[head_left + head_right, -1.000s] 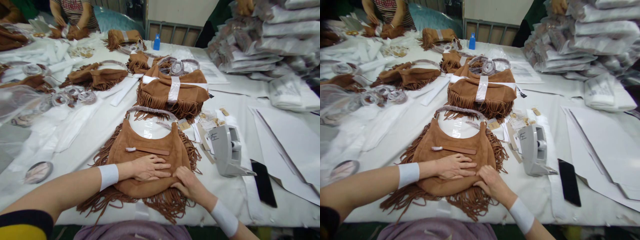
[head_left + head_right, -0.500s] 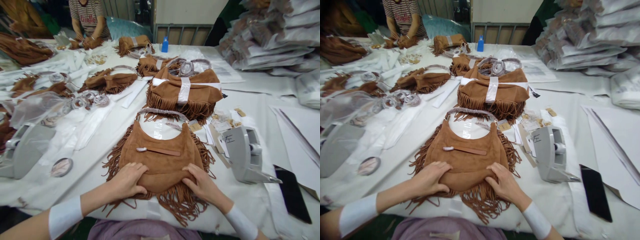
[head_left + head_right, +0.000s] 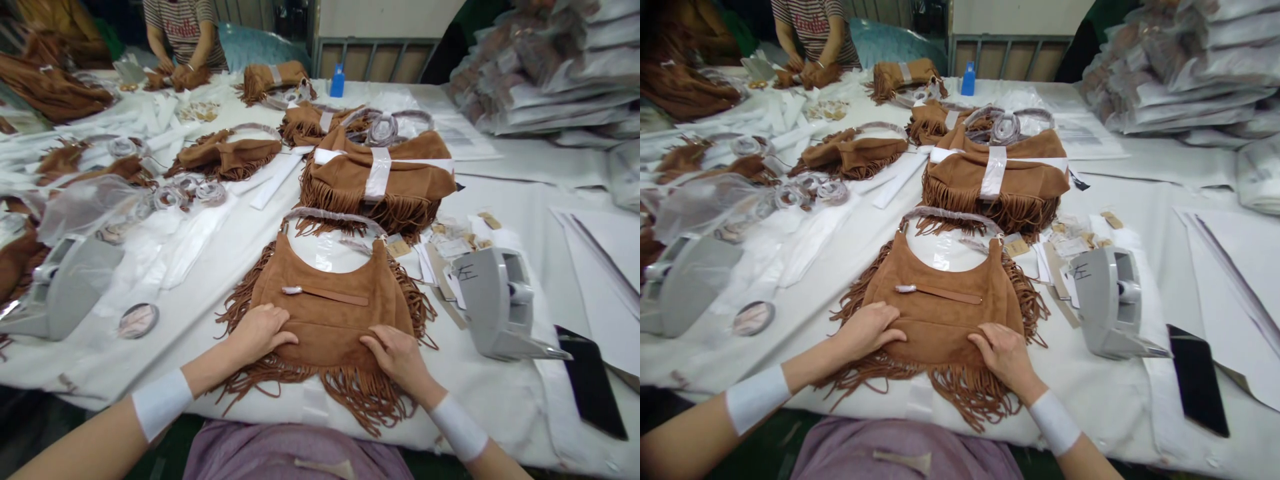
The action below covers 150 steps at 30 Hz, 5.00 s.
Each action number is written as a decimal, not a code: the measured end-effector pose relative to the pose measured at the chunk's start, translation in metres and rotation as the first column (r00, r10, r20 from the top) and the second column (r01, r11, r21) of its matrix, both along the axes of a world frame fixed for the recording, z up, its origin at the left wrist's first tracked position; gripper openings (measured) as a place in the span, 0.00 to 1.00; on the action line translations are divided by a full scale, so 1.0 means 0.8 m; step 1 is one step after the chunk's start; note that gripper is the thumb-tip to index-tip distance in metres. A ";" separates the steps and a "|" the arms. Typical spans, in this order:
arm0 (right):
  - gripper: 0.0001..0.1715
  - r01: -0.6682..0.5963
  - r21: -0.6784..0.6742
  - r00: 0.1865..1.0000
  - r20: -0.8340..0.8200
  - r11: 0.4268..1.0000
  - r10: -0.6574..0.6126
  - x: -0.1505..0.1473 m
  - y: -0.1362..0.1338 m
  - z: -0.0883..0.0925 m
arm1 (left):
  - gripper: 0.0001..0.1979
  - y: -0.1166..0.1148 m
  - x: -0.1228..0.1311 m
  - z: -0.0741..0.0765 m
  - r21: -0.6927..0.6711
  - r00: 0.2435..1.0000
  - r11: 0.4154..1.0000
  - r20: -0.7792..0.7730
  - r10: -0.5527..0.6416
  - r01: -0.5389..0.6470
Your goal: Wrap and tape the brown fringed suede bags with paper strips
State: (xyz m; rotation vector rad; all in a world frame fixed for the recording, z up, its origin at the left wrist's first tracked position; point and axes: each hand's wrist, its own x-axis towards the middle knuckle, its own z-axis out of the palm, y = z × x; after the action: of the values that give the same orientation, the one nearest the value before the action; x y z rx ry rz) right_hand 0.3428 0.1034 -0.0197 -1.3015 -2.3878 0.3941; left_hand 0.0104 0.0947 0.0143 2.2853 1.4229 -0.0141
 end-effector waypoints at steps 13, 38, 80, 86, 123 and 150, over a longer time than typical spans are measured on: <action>0.13 -0.063 0.220 0.997 -0.030 0.974 0.071 0.004 0.001 -0.011 | 0.13 -0.021 -0.033 0.008 0.038 0.986 0.997 0.158 0.054 -0.061; 0.11 -0.071 0.339 0.990 -0.088 0.938 0.107 0.009 -0.004 -0.019 | 0.20 0.025 -0.023 0.042 -0.124 0.972 0.965 0.060 -0.226 0.232; 0.17 0.201 -0.031 0.937 0.298 0.979 -0.183 -0.020 0.014 0.001 | 0.31 0.036 0.040 -0.010 -0.158 0.950 0.980 -0.303 0.072 -0.124; 0.16 0.150 -0.044 0.978 0.155 0.988 -0.141 -0.011 0.008 -0.002 | 0.29 0.044 0.037 -0.005 -0.171 0.962 0.976 -0.259 0.091 -0.138; 0.24 0.068 -0.141 0.925 0.380 0.988 -0.009 -0.025 -0.004 0.031 | 0.07 0.060 0.080 0.006 -0.316 0.959 0.907 0.124 -0.254 0.280; 0.24 0.288 -0.110 0.905 0.356 0.951 -0.233 -0.031 0.011 -0.006 | 0.15 0.007 0.014 -0.009 0.092 0.976 0.995 -0.209 0.052 -0.033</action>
State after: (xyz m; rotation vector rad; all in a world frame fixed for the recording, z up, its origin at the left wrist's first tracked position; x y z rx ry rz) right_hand 0.3184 0.1122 -0.0242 -1.8735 -2.4400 0.3067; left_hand 0.0217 0.1003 0.0074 2.3829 1.6076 -0.1904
